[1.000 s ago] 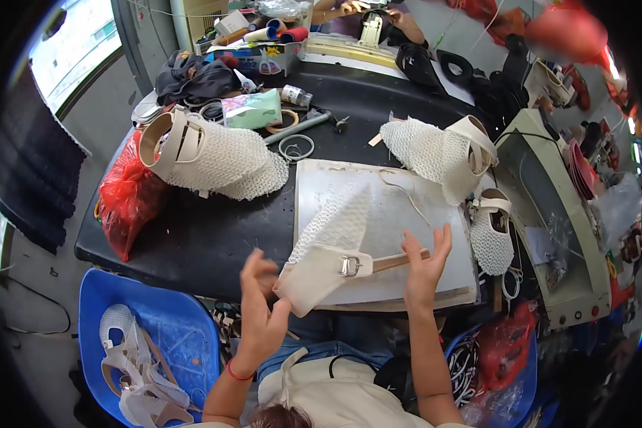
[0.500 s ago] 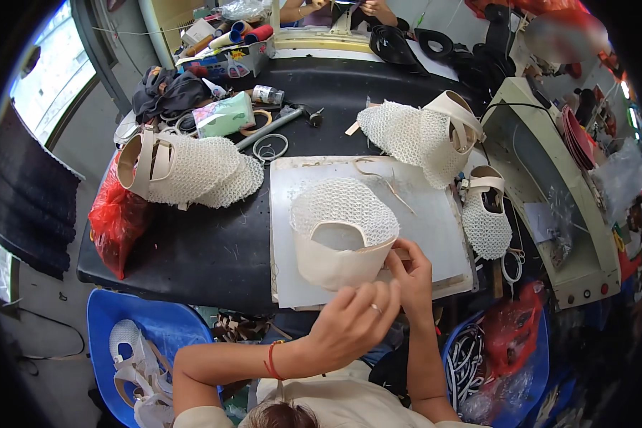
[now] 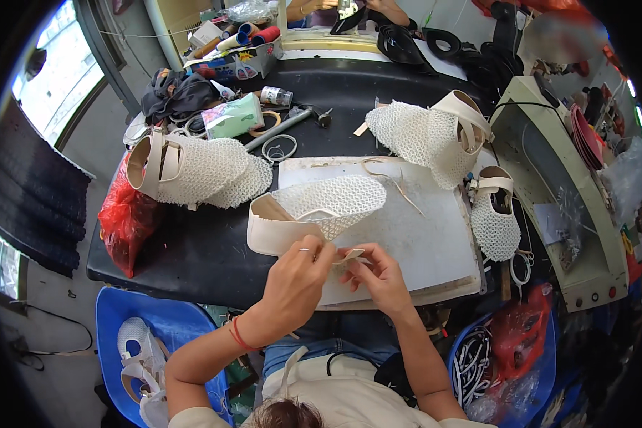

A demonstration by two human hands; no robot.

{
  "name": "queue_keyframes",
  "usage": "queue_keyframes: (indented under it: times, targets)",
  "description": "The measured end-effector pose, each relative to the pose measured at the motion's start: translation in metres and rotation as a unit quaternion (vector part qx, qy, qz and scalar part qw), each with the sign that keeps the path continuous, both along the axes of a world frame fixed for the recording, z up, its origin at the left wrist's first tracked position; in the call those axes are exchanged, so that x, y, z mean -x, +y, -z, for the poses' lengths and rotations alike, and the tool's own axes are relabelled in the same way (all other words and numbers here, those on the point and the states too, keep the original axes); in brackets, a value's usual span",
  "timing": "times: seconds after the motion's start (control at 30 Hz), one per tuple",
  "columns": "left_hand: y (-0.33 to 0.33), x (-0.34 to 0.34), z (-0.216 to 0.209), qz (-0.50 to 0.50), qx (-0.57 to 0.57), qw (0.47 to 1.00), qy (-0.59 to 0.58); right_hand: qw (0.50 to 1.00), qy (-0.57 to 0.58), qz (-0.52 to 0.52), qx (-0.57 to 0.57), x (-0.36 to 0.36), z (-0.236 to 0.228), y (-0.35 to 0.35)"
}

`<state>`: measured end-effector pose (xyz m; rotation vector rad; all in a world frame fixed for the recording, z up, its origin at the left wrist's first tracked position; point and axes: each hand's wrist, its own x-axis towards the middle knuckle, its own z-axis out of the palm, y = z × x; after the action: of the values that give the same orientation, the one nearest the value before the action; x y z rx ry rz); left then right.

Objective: The person assembles white woven sandals by attaching straps and buckles to the shoe uppers. They handle the shoes one at a time, picking up components from a blue bin and the workbench, and fastening them by hand. The person also organizes materials by placing items into plastic bags and moving them around the workspace.

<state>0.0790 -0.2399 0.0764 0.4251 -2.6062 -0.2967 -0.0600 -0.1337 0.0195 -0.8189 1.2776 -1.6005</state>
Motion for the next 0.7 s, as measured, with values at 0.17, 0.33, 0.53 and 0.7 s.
queue_keyframes:
  times: [0.17,0.33,0.53,0.7]
  targets:
    - [-0.006,-0.018,-0.007,-0.070,-0.114,0.988,0.083,0.996,-0.061,0.011,0.056,-0.008,-0.010,-0.009]
    - [-0.011,-0.030,-0.025,-0.108,-0.247,0.955,0.122,0.997,0.034,0.040,0.058,-0.013,-0.061,-0.010]
    - [-0.023,-0.033,-0.034,-0.004,-0.433,0.885,0.169,0.967,0.236,0.023,0.090,-0.043,-0.090,-0.014]
    - [-0.037,-0.048,-0.029,0.086,-0.692,0.696,0.168,0.993,0.104,0.036,0.036,-0.031,-0.074,-0.018]
